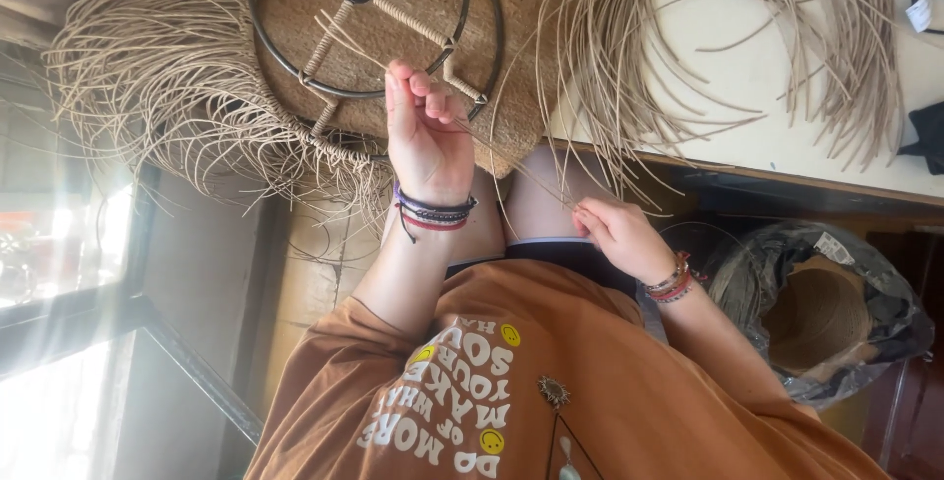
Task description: Tying and weaving natural fiber strands onto a circular metal frame to create a decorative item like a lampshade.
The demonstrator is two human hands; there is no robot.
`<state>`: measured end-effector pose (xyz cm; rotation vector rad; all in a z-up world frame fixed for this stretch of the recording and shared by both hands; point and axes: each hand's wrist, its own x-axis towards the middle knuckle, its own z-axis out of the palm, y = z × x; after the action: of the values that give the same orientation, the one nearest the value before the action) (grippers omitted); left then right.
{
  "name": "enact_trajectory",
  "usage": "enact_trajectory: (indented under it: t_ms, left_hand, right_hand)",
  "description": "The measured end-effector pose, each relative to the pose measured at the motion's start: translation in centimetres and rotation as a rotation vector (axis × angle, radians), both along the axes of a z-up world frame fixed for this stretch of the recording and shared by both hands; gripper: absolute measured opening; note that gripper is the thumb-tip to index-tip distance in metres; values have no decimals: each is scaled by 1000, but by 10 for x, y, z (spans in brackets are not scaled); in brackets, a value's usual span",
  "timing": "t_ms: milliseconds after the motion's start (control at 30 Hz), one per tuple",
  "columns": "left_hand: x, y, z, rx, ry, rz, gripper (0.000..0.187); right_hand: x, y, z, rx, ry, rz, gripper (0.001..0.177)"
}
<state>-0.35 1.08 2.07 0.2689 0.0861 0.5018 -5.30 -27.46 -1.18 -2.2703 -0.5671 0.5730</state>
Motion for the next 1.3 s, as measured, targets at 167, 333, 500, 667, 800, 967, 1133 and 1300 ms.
enact_trajectory:
  t_ms: [167,333,500,667,800,967,1133,1300]
  left_hand:
    - [-12,14,1,27,0,1,14]
    - [-48,56,-37,39,-327,-213,31]
    - [-100,91,-78,709,50,-466,48]
    - [-123,68,-110,1854,448,24,71]
    - [-109,67,-132,2225,395,256,87]
    - [-85,62,-131,2337,609,506,70]
    - [-82,59,-134,2093,501,484,69]
    - [-94,58,-121,2169,514,364,73]
  right_hand:
    - [-7,2,-18,89,-60,-11,31]
    - [-6,19,10,129,-152,73,25]
    - [23,47,22,358,-110,327,29]
    - [54,155,41,339,-288,266,28]
    - [81,202,0,-231,-605,219,28]
    - [88,217,18,-283,-585,418,33]
    - [77,211,16,-210,-464,465,33]
    - [94,211,11,-181,-457,353,29]
